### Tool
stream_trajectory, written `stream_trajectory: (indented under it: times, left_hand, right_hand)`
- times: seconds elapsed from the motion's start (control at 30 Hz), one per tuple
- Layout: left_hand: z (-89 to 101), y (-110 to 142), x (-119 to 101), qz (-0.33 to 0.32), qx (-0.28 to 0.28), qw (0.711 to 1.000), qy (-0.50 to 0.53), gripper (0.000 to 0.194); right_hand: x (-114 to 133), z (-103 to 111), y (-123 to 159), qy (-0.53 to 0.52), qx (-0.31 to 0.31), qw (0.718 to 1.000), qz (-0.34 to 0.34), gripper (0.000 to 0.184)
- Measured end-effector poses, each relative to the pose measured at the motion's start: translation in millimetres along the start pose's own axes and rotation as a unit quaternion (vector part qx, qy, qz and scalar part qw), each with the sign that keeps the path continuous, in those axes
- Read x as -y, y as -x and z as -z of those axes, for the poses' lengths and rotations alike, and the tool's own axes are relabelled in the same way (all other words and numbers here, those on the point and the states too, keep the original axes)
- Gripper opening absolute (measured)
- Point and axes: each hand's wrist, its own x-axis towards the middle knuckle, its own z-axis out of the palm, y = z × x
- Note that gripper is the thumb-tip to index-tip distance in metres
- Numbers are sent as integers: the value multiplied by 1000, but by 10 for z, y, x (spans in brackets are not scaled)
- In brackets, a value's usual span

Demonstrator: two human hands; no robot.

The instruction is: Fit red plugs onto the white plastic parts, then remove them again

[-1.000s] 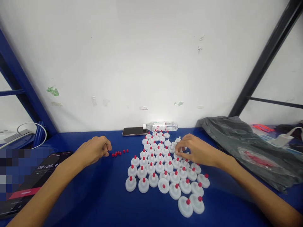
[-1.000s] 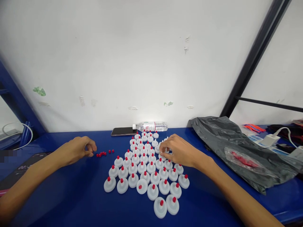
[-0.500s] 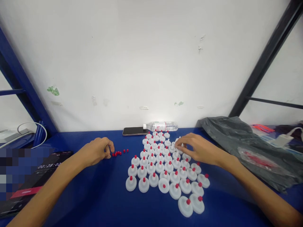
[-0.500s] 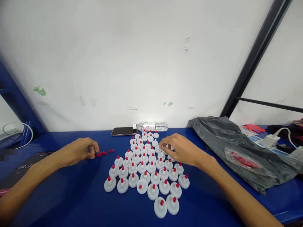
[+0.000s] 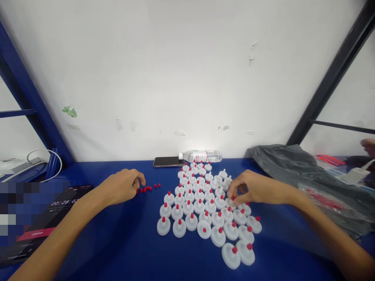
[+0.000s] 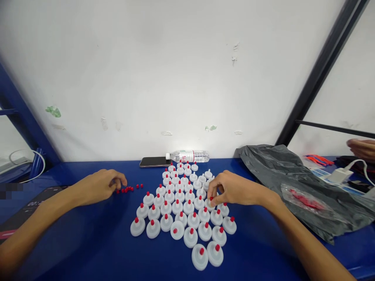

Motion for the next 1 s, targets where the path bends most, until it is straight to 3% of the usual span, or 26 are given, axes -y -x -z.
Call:
stream_trajectory:
  times: [0.13,0.23,0.37,0.53,0.63,0.77,1.0]
  left_hand:
    - [43,20,-137,17,-67,997,-38,40]
    - [48,28,-254,-3,-132,990,-45,38]
    - [-60,55,-420,-95,-232,968,-27,37]
    - [-251,167,-725,-265,-303,915,-24,34]
    - [-325,272,-948,-332,-323,885,-49,24]
    - [-410,391,-1170,-365,-327,869,-70,22]
    - [-532,403,-1249,-426,-320,841,-99,17]
  right_hand:
    - [16,57,25,28,-19,999,11,20]
    - [92,85,28,-5,-104,994,19,24]
    - [202,-5,-17,-80,-176,979,58,25]
    - [302,-243,-109,-3,-224,970,91,22]
    - [356,-379,-134,64,-254,957,125,32]
    - [454,-527,-124,127,-263,939,182,54]
    - [615,-634,-106,127,-276,915,264,63]
